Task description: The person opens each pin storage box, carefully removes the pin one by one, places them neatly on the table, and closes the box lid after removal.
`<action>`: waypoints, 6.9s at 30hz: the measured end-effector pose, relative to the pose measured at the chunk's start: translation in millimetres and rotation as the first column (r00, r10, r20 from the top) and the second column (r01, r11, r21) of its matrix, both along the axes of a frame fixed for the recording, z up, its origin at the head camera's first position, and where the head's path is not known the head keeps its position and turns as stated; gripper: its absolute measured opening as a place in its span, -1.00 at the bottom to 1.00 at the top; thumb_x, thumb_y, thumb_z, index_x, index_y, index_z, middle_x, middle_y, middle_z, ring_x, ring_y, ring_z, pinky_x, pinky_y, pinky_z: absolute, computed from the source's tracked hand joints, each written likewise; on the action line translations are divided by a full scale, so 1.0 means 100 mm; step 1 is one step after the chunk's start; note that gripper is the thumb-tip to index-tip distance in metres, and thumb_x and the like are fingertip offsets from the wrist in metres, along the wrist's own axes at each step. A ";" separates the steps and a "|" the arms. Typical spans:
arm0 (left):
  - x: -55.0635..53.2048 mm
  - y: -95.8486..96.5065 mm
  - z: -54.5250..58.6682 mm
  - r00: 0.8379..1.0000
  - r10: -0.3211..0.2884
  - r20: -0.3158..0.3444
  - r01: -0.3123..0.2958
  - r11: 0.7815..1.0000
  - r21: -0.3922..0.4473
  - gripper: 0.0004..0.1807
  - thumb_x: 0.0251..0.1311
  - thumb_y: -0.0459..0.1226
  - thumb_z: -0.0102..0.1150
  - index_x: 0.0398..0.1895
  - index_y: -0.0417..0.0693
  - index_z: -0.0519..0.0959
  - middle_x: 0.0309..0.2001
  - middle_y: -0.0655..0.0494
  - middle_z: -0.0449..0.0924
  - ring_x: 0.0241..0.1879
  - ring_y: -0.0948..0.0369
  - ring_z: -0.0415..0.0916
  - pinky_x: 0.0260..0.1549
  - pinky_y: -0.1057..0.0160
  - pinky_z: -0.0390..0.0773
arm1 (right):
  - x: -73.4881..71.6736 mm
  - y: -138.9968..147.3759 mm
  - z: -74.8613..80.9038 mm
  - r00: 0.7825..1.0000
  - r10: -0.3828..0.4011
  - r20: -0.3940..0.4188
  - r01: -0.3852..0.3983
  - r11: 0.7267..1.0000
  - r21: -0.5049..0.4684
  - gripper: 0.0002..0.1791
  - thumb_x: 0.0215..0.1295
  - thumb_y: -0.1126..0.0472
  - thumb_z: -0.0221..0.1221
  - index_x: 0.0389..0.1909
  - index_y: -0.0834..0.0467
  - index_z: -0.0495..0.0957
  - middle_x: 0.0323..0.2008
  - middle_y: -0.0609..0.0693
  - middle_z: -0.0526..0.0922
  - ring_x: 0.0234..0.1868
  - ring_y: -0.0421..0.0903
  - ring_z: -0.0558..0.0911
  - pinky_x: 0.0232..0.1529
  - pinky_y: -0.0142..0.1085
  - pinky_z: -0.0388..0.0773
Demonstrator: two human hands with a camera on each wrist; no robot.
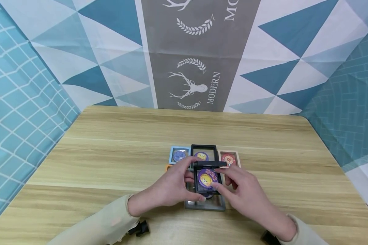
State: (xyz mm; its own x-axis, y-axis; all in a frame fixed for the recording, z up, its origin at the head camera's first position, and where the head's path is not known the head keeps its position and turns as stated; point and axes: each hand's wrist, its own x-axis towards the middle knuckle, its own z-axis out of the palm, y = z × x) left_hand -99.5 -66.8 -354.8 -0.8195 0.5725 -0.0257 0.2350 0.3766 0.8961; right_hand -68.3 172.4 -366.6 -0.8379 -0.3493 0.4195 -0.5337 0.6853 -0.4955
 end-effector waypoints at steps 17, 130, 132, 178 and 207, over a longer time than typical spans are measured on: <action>-0.02 0.00 -0.02 1.000 -0.017 -0.005 0.017 1.000 0.003 0.03 -0.18 -0.25 0.66 0.40 0.00 0.24 0.16 -0.09 0.44 -0.06 0.28 0.62 -0.06 0.32 0.61 | 0.00 0.00 0.02 0.998 0.048 0.045 -0.037 0.972 -0.231 -0.79 0.09 0.19 0.47 -0.42 -0.12 0.62 -0.63 -0.31 0.29 -0.64 -0.34 0.30 -0.64 -0.45 0.29; -0.03 0.01 0.01 0.999 -0.032 0.013 0.030 0.989 0.142 -0.05 -0.12 -0.46 0.57 0.35 0.02 0.24 0.28 -0.11 0.26 0.08 0.07 0.59 -0.04 0.31 0.60 | -0.14 0.15 0.11 0.800 0.103 0.592 0.045 0.972 -0.230 -0.76 0.36 0.04 0.25 -0.34 0.15 0.60 -0.46 0.02 0.56 -0.49 -0.05 0.54 -0.47 -0.30 0.49; -0.05 -0.01 0.01 1.000 -0.030 -0.008 0.031 0.992 0.124 -0.05 -0.12 -0.43 0.58 0.36 0.01 0.24 0.27 -0.11 0.28 0.06 0.07 0.61 -0.05 0.29 0.61 | -0.14 0.16 0.12 0.794 0.110 0.597 0.039 0.972 -0.231 -0.75 0.36 0.05 0.25 -0.36 0.16 0.59 -0.50 0.04 0.54 -0.51 -0.04 0.53 -0.46 -0.30 0.47; -0.32 -0.13 -0.10 1.000 0.010 0.006 -0.011 0.996 0.085 -0.01 -0.08 -0.40 0.57 0.43 -0.06 0.20 0.18 -0.13 0.50 -0.02 0.13 0.65 -0.14 0.22 0.65 | 0.13 -0.06 -0.05 0.790 0.164 0.591 -0.306 0.941 0.148 -0.77 0.26 0.11 0.35 -0.60 -0.04 0.68 -0.73 -0.39 0.44 -0.68 -0.37 0.38 -0.64 -0.41 0.36; -0.23 -0.10 -0.05 0.997 -0.028 0.067 0.017 0.986 0.167 -0.15 -0.08 -0.35 0.58 0.29 -0.02 0.30 0.20 -0.07 0.54 -0.08 0.09 0.69 -0.15 0.24 0.66 | -0.15 0.18 0.13 0.897 0.028 0.442 0.063 0.980 -0.190 -0.87 0.45 0.20 0.16 -0.08 0.12 0.58 -0.58 -0.03 0.59 -0.70 -0.15 0.46 -0.75 -0.35 0.31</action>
State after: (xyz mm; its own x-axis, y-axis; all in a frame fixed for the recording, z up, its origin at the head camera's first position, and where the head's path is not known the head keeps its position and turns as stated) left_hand -122.2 -77.2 -359.5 -0.8061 0.5916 0.0154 0.1775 0.2169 0.9599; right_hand -83.3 190.4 -353.2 -0.9573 -0.2822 0.0636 -0.2178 0.5585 -0.8004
